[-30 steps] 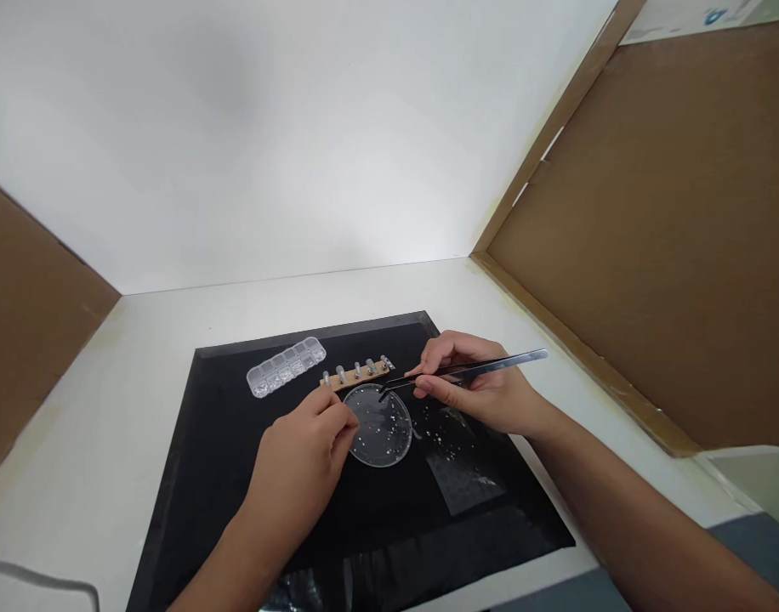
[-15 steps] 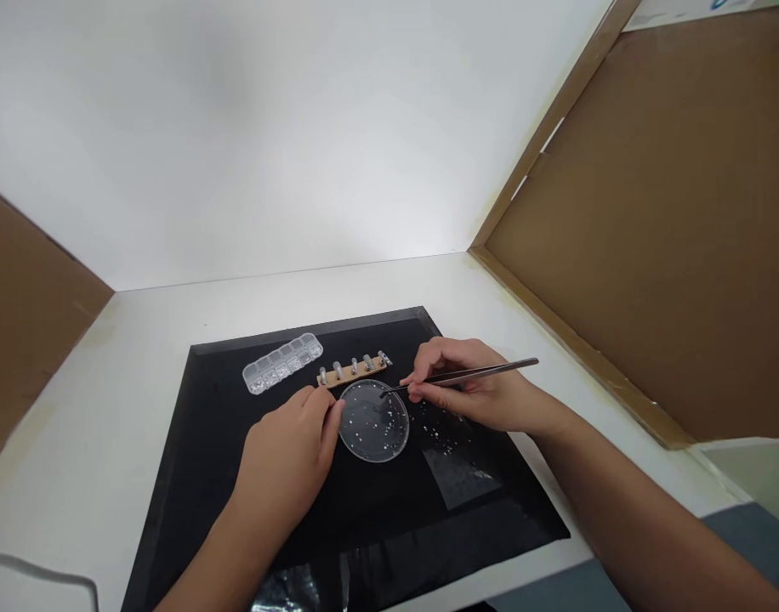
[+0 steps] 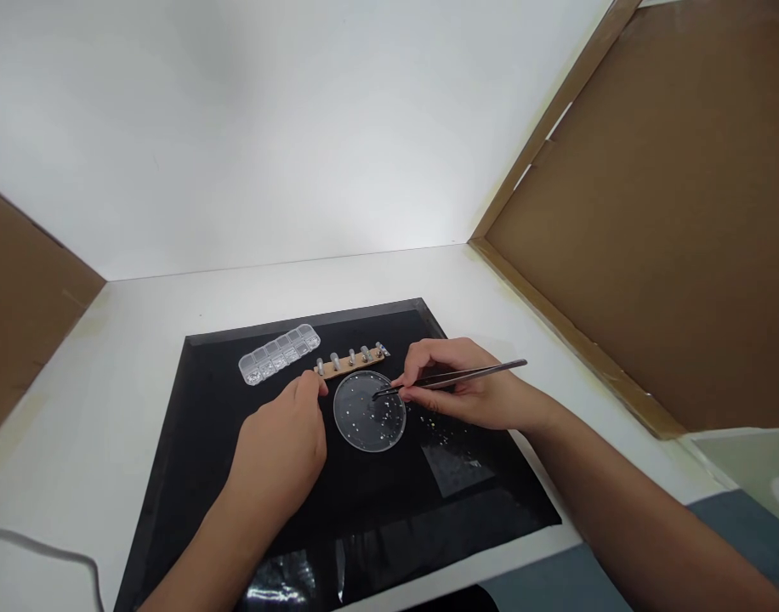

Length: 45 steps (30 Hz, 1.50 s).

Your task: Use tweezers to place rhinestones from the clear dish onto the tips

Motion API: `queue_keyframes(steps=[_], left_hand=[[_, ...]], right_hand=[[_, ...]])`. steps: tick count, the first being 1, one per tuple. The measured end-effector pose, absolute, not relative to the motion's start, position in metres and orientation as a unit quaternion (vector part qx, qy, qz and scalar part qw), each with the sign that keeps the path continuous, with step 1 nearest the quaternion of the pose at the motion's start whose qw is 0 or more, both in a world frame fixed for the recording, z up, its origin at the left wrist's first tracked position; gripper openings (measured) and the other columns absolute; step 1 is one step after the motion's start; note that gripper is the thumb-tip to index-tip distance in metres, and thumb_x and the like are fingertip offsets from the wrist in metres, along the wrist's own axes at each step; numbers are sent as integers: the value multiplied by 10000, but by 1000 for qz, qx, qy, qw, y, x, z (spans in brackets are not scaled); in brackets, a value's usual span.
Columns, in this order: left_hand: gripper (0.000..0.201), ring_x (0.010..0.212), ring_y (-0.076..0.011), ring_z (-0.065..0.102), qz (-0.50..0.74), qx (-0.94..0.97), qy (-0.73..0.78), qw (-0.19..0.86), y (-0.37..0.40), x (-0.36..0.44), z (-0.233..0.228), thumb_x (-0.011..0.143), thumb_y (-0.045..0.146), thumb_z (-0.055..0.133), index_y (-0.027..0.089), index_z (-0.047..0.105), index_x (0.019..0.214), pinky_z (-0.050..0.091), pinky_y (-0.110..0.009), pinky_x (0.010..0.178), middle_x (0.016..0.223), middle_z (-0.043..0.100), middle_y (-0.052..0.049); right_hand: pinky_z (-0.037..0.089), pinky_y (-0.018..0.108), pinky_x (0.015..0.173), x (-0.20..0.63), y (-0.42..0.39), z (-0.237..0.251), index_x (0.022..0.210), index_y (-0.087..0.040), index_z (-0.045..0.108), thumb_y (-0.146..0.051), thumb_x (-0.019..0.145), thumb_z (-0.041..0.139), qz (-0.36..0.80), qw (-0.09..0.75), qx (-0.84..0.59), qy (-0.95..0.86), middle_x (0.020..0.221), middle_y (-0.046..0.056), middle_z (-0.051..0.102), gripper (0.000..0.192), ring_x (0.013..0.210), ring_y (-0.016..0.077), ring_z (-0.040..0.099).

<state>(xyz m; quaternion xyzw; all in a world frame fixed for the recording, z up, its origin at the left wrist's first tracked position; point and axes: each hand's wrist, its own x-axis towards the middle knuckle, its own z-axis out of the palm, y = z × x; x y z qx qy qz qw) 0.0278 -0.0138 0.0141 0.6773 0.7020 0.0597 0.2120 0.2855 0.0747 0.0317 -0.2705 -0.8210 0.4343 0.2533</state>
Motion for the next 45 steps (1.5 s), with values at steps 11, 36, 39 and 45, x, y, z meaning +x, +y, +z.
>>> queue_keyframes(steps=[11,36,39,45], left_hand=[[232,787,-282,711,-10,724,667,176,-15,28,15,1000,135,413,254,611,1003,307,-321,604,925,755,-38],[205,764,-240,682,-14,740,654,153,-17,27,11,1028,200,414,237,616,1017,289,-312,576,1004,681,-39],[173,751,-218,669,-2,746,648,151,-18,26,9,1009,215,446,239,616,1020,269,-310,563,1024,658,-38],[188,672,-156,627,-1,744,653,140,-20,25,8,952,200,520,237,612,1111,266,-302,523,1195,600,-48]], right_hand=[[659,292,771,280,74,29,939,-187,711,-283,969,774,437,231,-246,-833,929,61,787,118,875,190,798],[649,295,768,279,78,27,945,-195,723,-312,969,771,420,232,-272,-834,936,60,785,129,874,189,785],[646,285,766,280,78,28,957,-190,735,-319,973,771,415,230,-271,-837,933,57,794,134,870,185,787],[641,263,760,282,79,26,983,-191,740,-322,968,782,423,219,-288,-831,949,48,819,138,858,176,797]])
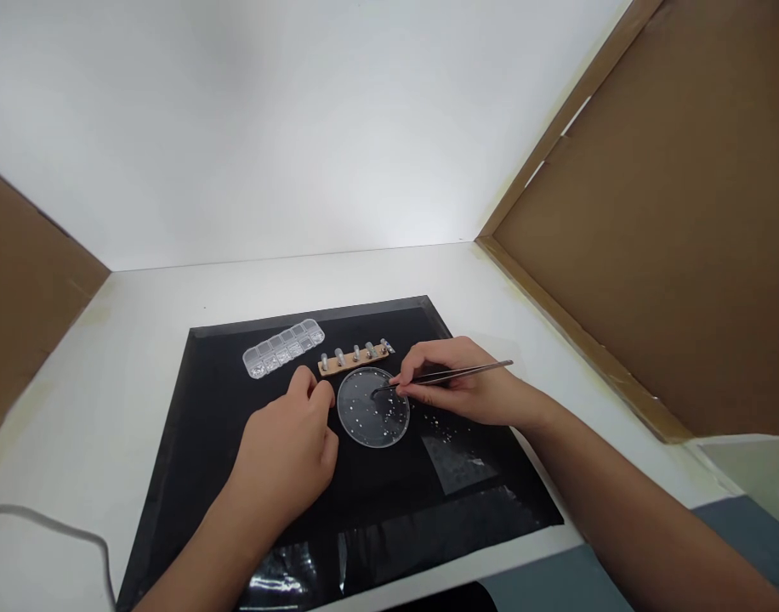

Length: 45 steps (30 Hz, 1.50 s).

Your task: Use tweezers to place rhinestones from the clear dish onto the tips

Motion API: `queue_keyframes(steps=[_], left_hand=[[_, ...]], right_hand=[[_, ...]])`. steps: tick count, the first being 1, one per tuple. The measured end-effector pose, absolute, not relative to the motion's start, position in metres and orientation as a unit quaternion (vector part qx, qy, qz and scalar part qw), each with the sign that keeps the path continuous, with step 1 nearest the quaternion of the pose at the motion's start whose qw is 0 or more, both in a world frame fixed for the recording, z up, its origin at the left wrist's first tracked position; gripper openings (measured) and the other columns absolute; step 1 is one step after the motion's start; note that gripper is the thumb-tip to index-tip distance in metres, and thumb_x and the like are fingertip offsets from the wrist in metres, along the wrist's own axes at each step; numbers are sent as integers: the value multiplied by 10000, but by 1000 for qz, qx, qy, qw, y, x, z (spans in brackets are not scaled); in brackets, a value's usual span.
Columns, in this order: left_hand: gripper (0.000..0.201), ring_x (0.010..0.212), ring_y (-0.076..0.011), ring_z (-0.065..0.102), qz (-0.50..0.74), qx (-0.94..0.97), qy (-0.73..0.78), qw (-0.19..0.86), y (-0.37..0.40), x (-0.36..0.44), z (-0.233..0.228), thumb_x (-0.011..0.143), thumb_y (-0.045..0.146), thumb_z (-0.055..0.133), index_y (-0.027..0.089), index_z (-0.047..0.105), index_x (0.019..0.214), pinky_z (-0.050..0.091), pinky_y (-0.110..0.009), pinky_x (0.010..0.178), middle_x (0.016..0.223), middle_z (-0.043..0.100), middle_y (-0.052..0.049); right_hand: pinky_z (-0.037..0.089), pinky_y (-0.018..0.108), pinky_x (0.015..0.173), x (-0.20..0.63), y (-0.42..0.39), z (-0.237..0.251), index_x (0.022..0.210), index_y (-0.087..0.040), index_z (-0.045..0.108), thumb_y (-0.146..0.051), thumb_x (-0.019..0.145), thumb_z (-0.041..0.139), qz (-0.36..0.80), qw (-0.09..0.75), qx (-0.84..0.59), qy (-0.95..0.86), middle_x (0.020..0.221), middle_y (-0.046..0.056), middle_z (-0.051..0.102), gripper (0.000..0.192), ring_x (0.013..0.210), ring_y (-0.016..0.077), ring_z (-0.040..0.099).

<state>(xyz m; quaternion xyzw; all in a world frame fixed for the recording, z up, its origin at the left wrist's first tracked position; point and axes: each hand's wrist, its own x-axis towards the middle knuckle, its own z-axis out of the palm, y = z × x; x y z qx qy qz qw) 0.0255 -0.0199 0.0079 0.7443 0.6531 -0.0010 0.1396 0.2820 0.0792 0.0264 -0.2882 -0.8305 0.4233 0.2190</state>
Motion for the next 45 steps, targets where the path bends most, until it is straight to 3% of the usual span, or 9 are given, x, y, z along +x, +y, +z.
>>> queue_keyframes(steps=[8,13,18,25,35,45], left_hand=[[142,750,-181,670,4,742,652,153,-18,26,11,1047,266,493,255,629,1084,315,-302,553,1154,627,-24],[118,761,-167,683,44,733,652,187,-18,23,10,1005,272,589,278,658,1100,394,-302,593,1137,670,10],[241,774,-155,695,83,737,638,206,-21,20,8,946,275,702,343,709,1177,449,-286,629,1133,712,46],[202,771,-145,716,97,739,628,222,-20,19,4,928,343,761,372,816,1119,509,-274,648,1227,744,44],[314,805,-179,749,99,735,631,228,-21,19,9,878,393,818,352,814,1190,571,-302,670,1321,742,30],[300,795,-189,761,96,732,637,220,-20,22,11,872,371,800,343,814,1170,607,-335,689,1475,675,32]], right_hand=[[634,250,748,283,81,26,1047,-196,775,-322,969,782,420,221,-288,-832,975,46,817,148,858,162,785],[609,265,745,283,83,28,1016,-199,808,-316,984,767,372,222,-268,-861,950,47,815,128,839,160,767],[603,265,753,282,82,28,1019,-200,804,-311,988,764,372,222,-263,-862,948,43,813,122,849,155,766],[600,266,744,282,82,28,1015,-198,803,-318,983,770,372,223,-266,-861,944,44,812,129,843,155,766],[617,285,760,282,82,26,1003,-199,789,-333,981,771,379,233,-264,-856,947,50,812,137,852,168,775],[619,283,762,282,81,24,1014,-200,778,-278,977,777,367,243,-244,-864,960,48,812,87,864,160,775]])
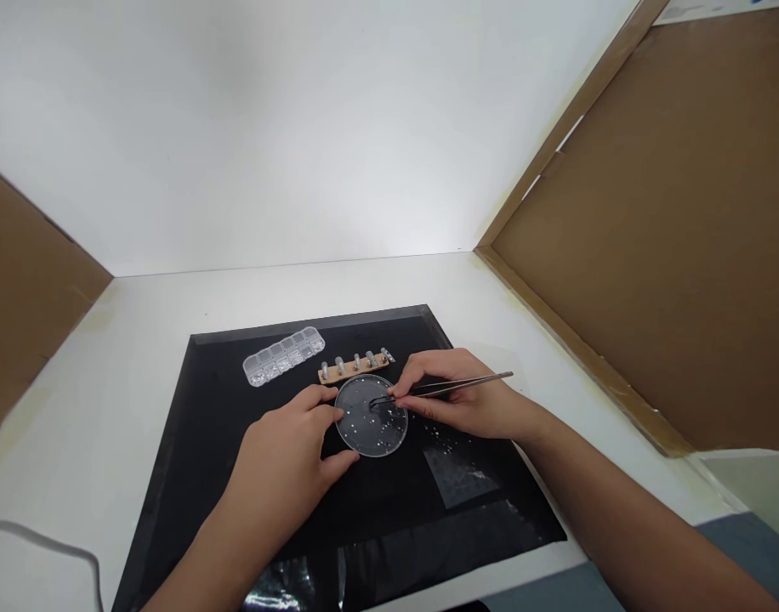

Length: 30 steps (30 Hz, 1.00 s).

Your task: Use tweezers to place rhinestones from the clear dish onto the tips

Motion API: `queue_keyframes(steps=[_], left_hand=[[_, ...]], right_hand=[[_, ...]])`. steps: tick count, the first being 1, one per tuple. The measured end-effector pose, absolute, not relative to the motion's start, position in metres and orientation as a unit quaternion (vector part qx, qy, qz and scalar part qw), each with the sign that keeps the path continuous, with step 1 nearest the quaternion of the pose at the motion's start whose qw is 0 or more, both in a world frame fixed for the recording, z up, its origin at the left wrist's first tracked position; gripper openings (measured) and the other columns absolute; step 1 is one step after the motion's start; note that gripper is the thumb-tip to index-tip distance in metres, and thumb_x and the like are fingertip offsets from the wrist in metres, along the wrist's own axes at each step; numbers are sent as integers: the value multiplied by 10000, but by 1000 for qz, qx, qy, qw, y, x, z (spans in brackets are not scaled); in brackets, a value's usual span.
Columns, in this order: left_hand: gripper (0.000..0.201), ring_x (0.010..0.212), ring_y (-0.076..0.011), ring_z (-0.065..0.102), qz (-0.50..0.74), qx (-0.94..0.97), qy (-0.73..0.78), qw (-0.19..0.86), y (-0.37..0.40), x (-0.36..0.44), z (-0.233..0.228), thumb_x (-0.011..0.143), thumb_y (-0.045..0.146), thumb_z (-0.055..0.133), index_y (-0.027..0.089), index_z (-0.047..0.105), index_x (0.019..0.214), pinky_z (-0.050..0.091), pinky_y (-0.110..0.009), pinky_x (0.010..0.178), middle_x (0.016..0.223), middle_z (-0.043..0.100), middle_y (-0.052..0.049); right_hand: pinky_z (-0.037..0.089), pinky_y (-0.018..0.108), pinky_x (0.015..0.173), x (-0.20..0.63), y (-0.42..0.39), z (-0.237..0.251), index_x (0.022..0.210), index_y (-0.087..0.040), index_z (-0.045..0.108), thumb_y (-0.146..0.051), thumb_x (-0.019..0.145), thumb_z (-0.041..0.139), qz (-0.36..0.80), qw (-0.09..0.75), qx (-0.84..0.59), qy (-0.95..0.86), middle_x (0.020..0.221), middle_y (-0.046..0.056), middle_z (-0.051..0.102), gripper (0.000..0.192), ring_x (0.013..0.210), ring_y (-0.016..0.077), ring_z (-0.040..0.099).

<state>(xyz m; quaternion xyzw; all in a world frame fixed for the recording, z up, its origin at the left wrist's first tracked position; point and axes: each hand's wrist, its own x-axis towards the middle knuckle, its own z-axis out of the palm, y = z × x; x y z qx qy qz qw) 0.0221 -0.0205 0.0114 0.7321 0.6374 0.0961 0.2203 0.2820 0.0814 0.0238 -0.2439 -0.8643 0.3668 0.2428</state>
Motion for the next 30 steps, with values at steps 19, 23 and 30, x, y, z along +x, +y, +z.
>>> queue_keyframes(steps=[19,23,30], left_hand=[[323,839,-215,779,84,737,636,211,-20,22,12,885,366,791,325,807,1205,644,-372,764,1492,679,17],[327,844,-217,778,87,737,636,212,-19,22,12,883,363,788,325,807,1207,644,-365,771,1491,681,10],[326,864,-222,780,92,735,637,215,-19,23,12,878,360,792,322,807,1201,645,-364,779,1482,687,-3]], right_hand=[[620,301,774,278,82,20,1009,-194,780,-309,991,760,364,244,-247,-864,961,60,806,118,872,174,766],[622,301,760,279,82,20,1001,-194,778,-331,993,757,372,237,-258,-860,947,62,804,139,852,175,763],[620,308,774,279,82,19,1003,-199,775,-329,990,758,374,236,-257,-859,955,59,802,132,865,177,765]])
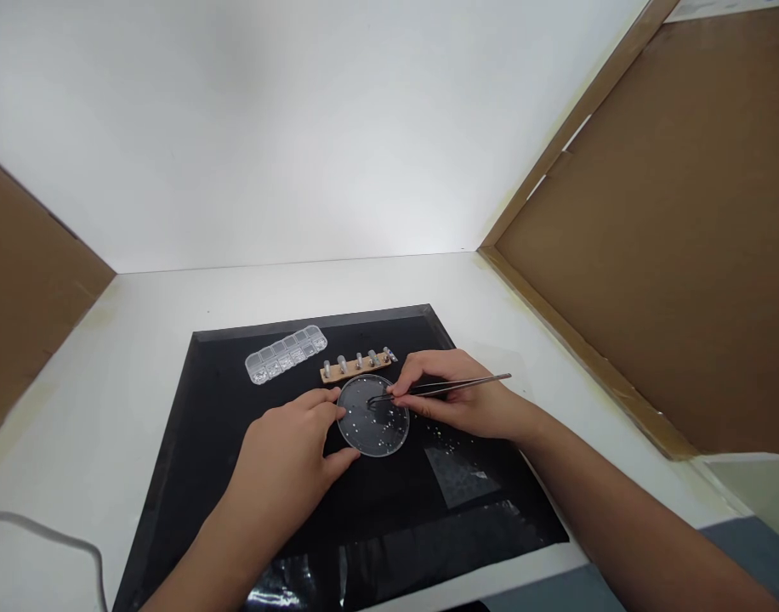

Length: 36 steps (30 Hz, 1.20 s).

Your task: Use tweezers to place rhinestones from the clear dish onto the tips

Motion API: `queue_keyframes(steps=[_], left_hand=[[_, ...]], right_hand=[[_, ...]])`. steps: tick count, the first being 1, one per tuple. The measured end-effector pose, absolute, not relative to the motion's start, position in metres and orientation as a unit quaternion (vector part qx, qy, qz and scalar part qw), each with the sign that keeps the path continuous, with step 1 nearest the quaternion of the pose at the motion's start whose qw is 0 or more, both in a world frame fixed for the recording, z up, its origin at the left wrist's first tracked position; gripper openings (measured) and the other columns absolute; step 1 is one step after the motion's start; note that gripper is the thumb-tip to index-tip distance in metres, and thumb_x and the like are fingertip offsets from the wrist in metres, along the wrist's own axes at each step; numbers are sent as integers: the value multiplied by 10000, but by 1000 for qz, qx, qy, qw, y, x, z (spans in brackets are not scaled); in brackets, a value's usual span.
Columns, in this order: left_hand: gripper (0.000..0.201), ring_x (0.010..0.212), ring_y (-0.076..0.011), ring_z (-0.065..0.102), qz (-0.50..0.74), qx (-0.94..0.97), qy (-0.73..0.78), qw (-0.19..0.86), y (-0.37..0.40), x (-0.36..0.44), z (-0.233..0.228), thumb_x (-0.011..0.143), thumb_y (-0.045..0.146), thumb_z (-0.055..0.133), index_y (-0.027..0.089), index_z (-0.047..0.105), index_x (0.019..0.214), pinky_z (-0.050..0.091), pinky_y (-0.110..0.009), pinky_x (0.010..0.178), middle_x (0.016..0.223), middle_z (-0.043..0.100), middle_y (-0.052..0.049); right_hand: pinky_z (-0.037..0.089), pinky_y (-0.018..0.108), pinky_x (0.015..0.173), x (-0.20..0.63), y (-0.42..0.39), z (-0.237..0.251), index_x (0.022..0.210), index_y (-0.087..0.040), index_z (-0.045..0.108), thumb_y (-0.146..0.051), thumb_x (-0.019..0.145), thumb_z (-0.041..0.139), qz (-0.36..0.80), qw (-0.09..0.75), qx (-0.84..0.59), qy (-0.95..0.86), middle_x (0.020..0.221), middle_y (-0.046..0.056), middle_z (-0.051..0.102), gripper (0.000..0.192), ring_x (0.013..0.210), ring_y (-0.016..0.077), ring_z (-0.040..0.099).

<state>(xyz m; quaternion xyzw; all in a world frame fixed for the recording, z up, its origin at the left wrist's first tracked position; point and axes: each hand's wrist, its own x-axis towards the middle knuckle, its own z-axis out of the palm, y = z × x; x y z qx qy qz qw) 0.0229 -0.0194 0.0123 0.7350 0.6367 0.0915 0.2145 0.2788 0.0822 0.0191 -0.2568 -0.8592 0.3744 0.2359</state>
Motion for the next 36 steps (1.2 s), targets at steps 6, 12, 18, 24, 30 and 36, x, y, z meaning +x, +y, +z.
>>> queue_keyframes(steps=[6,12,18,24,30,36], left_hand=[[271,799,-204,776,100,730,642,212,-20,22,10,864,353,794,320,820,1132,640,-355,727,1549,630,14],[305,798,-206,778,98,726,645,218,-20,23,11,865,350,793,325,810,1169,649,-381,752,1531,645,20],[319,844,-217,788,96,725,646,219,-19,23,11,862,350,800,331,809,1180,656,-382,784,1534,643,16],[333,843,-224,790,94,724,647,220,-20,23,11,867,353,808,330,806,1199,667,-418,816,1538,638,36],[316,847,-224,787,93,721,649,225,-19,24,13,867,350,811,326,810,1183,664,-410,822,1538,641,31],[292,833,-224,785,102,725,645,218,-20,23,11,869,355,806,336,812,1160,659,-401,800,1523,654,36]], right_hand=[[620,310,774,279,83,18,1007,-197,774,-328,984,766,383,236,-258,-855,959,59,803,133,862,179,765],[621,314,774,278,82,18,997,-192,773,-347,986,764,380,235,-263,-855,946,65,801,155,853,181,758],[624,310,771,278,82,17,1006,-199,773,-354,992,756,381,238,-264,-853,957,63,801,157,865,179,759],[618,294,749,277,81,17,1003,-194,771,-353,988,760,387,234,-274,-849,939,56,798,160,841,169,756],[615,291,758,276,81,18,998,-200,776,-337,980,769,391,236,-271,-848,943,51,803,138,841,170,764],[607,285,765,276,81,18,994,-202,779,-334,984,765,383,234,-271,-852,946,49,804,133,847,168,762]])
